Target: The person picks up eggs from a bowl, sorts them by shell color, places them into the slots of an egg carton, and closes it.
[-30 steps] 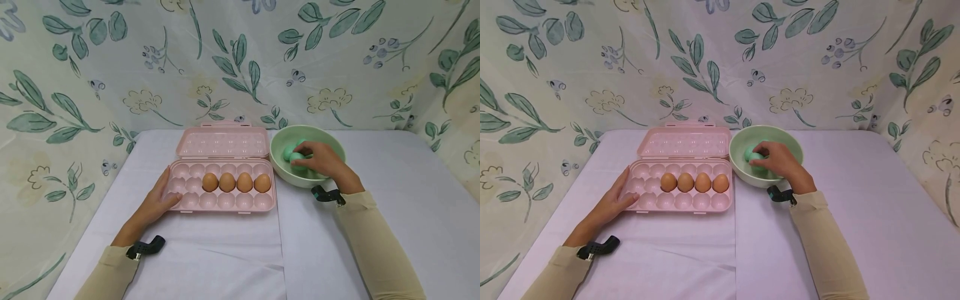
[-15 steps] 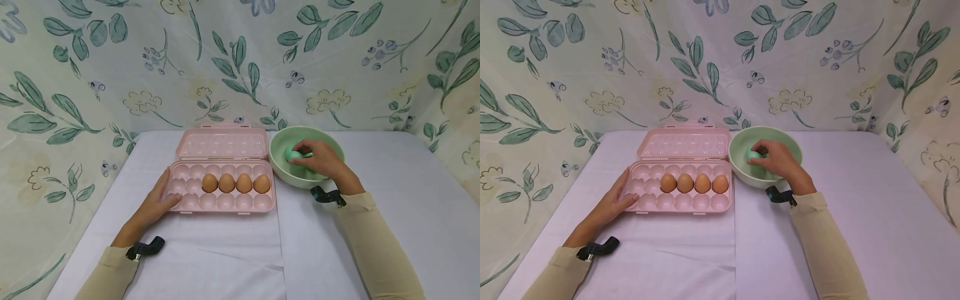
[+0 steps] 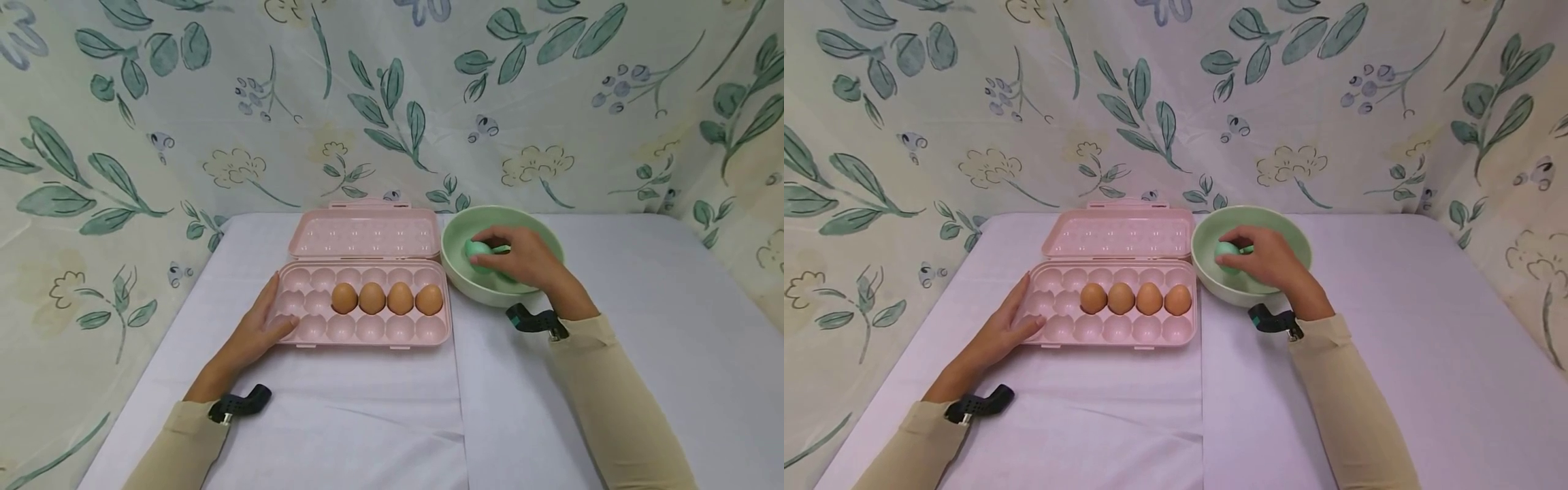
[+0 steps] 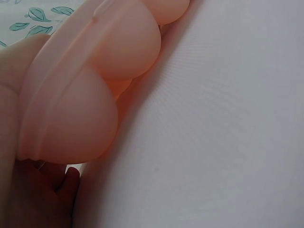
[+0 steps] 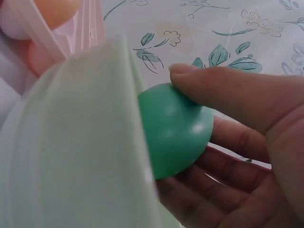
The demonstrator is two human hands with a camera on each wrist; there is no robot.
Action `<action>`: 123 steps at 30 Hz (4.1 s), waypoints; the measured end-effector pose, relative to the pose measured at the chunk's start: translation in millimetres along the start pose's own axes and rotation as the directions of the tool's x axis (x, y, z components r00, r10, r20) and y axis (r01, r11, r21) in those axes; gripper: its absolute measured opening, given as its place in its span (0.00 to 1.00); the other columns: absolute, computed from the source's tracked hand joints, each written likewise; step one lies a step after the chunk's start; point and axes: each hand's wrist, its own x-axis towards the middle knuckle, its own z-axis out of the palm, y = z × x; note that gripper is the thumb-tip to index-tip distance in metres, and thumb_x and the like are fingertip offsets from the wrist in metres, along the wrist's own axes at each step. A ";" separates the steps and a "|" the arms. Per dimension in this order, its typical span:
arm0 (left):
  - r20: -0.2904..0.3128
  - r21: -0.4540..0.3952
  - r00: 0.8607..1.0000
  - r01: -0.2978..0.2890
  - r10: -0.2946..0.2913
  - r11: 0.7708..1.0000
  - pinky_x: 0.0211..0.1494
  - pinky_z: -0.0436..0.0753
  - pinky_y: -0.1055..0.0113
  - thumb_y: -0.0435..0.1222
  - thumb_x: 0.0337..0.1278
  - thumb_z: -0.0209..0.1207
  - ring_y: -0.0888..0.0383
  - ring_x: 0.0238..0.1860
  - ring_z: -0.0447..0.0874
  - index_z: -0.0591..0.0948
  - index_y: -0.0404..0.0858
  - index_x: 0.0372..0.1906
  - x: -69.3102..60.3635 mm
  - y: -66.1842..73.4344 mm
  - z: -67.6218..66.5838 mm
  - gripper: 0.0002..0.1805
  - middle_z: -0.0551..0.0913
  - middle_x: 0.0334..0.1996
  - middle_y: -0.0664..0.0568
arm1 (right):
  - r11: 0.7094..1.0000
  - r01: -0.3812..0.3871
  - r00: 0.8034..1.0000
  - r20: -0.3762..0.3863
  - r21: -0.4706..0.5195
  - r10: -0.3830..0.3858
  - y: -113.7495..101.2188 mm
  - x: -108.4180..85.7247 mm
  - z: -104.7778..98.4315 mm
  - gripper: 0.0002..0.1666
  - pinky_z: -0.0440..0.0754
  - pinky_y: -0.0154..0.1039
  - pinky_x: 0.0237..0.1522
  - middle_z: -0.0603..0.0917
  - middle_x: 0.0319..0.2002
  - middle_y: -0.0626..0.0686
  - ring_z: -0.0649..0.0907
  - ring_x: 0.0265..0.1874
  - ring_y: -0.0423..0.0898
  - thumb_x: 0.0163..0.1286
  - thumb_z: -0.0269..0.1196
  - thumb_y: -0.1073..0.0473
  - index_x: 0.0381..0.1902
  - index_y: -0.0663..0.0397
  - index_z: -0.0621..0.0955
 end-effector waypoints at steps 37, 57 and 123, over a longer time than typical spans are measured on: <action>-0.001 0.010 1.000 0.032 -0.032 0.999 0.72 0.44 0.39 0.48 0.56 0.62 0.48 0.76 0.36 0.38 0.47 0.78 -0.5 4.5 1.8 0.55 0.40 0.78 0.51 | 0.954 0.074 0.989 0.100 0.291 -0.107 -54.2 -20.1 23.3 0.22 0.78 0.50 0.54 0.84 0.44 0.48 0.82 0.47 0.44 0.59 0.72 0.52 0.49 0.52 0.82; -0.008 0.025 1.000 0.030 -0.030 0.999 0.72 0.44 0.39 0.48 0.56 0.62 0.47 0.76 0.37 0.38 0.46 0.78 -1.4 5.0 1.1 0.55 0.40 0.78 0.50 | 0.960 0.070 0.983 0.143 0.269 -0.112 -52.6 -27.1 51.5 0.25 0.78 0.53 0.55 0.83 0.44 0.51 0.82 0.47 0.47 0.58 0.72 0.51 0.49 0.58 0.80; -0.005 0.018 1.000 0.010 -0.010 1.000 0.71 0.45 0.38 0.47 0.56 0.62 0.47 0.76 0.37 0.38 0.46 0.78 -0.7 3.1 0.8 0.55 0.39 0.78 0.51 | 0.934 0.067 0.977 0.165 0.352 -0.132 -48.0 -50.7 71.0 0.22 0.80 0.43 0.53 0.83 0.47 0.48 0.82 0.48 0.46 0.59 0.71 0.56 0.49 0.56 0.81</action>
